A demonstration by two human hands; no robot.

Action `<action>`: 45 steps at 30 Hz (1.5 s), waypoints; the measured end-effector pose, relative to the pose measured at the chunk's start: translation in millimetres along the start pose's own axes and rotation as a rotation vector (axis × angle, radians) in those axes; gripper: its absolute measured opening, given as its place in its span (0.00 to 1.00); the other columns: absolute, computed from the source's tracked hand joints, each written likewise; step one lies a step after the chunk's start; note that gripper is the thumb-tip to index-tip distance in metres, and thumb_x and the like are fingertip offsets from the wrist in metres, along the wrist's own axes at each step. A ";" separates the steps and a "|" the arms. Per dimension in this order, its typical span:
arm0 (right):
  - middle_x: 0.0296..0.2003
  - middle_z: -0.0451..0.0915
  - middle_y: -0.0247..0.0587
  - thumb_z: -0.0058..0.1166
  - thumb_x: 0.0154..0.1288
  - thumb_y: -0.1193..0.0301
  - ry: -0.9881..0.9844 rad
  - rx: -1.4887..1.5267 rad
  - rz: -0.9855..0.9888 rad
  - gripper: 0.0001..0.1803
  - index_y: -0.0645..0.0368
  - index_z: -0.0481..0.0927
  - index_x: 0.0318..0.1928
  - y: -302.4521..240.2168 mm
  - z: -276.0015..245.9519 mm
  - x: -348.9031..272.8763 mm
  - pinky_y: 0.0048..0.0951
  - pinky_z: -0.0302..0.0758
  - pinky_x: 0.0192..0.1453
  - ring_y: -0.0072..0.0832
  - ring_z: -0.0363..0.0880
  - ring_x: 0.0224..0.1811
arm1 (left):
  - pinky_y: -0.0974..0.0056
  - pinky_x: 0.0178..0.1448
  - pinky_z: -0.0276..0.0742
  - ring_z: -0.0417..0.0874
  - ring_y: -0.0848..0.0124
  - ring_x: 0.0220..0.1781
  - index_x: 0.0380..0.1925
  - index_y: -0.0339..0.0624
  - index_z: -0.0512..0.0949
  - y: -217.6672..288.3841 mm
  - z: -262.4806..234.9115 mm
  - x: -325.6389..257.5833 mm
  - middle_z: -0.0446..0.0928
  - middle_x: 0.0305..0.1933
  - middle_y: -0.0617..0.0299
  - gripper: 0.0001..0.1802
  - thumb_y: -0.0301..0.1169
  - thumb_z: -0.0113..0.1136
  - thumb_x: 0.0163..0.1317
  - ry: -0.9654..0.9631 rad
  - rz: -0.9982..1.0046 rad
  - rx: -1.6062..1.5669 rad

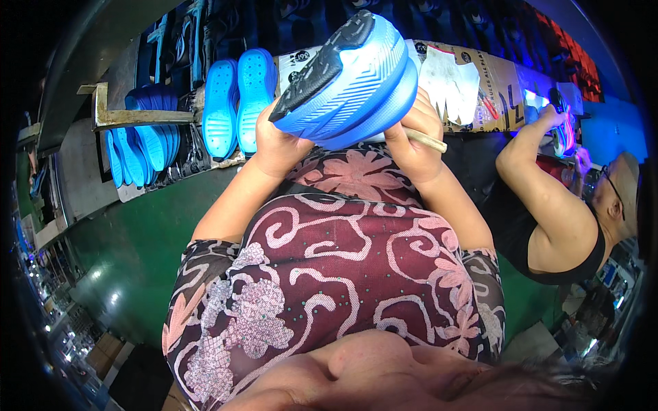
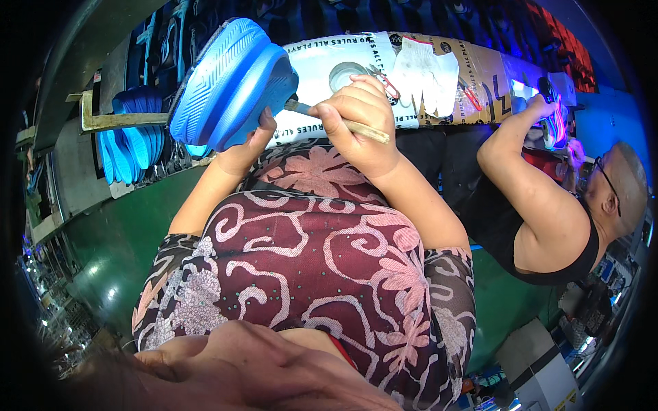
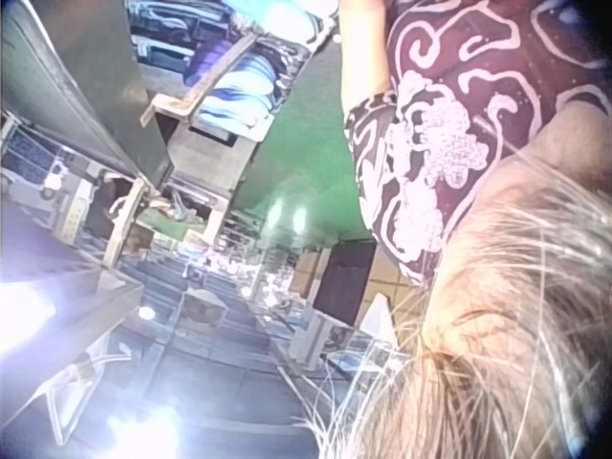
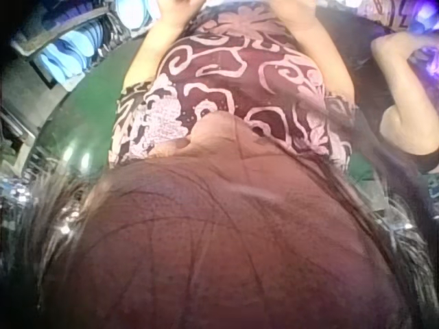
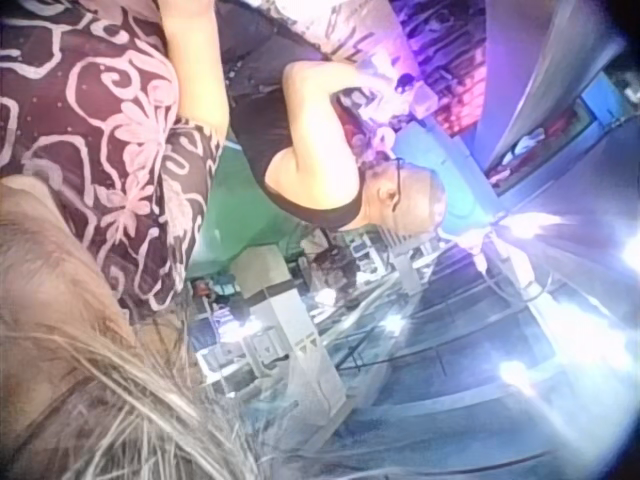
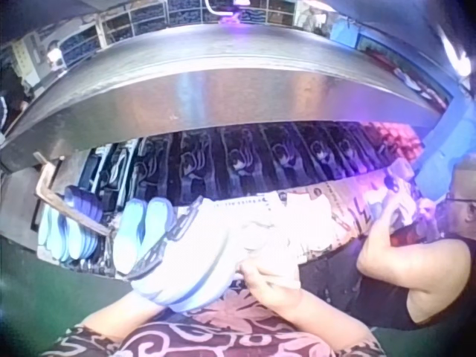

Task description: The person takes shoe soles, applies adhesive onto them using a brush dipped in a container, and places the soles onto a conveyor belt.

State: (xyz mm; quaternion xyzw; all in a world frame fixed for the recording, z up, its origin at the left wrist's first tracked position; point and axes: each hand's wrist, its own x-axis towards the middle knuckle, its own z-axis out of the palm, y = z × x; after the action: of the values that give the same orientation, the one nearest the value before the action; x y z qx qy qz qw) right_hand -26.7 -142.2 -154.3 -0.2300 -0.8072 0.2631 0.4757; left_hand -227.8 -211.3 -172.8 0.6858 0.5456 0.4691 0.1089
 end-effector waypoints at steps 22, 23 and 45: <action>0.17 0.74 0.35 0.51 0.58 0.71 0.072 -0.125 0.027 0.11 0.57 0.79 0.20 -0.7 -26.1 -9.0 0.30 0.65 0.40 0.31 0.71 0.22 | 0.66 0.40 0.75 0.80 0.66 0.37 0.41 0.35 0.73 -6.6 0.4 11.2 0.78 0.37 0.53 0.22 0.22 0.65 0.43 0.064 0.099 0.048; 0.17 0.75 0.36 0.51 0.58 0.72 0.110 -0.123 0.040 0.10 0.58 0.79 0.20 1.6 -31.8 -9.9 0.30 0.66 0.39 0.31 0.72 0.22 | 0.67 0.40 0.74 0.80 0.68 0.36 0.39 0.35 0.74 1.0 -6.1 18.1 0.78 0.35 0.54 0.19 0.21 0.64 0.43 0.019 0.078 0.088; 0.20 0.77 0.40 0.47 0.64 0.70 0.465 0.071 0.578 0.14 0.66 0.78 0.25 12.7 -56.2 -78.9 0.26 0.70 0.30 0.26 0.74 0.22 | 0.64 0.39 0.82 0.81 0.59 0.38 0.63 0.35 0.47 186.1 177.8 358.2 0.75 0.39 0.47 0.39 0.24 0.58 0.56 -0.466 -0.471 -1.731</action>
State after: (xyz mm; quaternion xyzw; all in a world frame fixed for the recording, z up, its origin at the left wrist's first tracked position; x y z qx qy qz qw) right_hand 59.7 -170.1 -190.5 -0.4852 -0.5697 0.3552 0.5602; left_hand 15.3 87.0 42.8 0.3137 0.0947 0.5292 0.7827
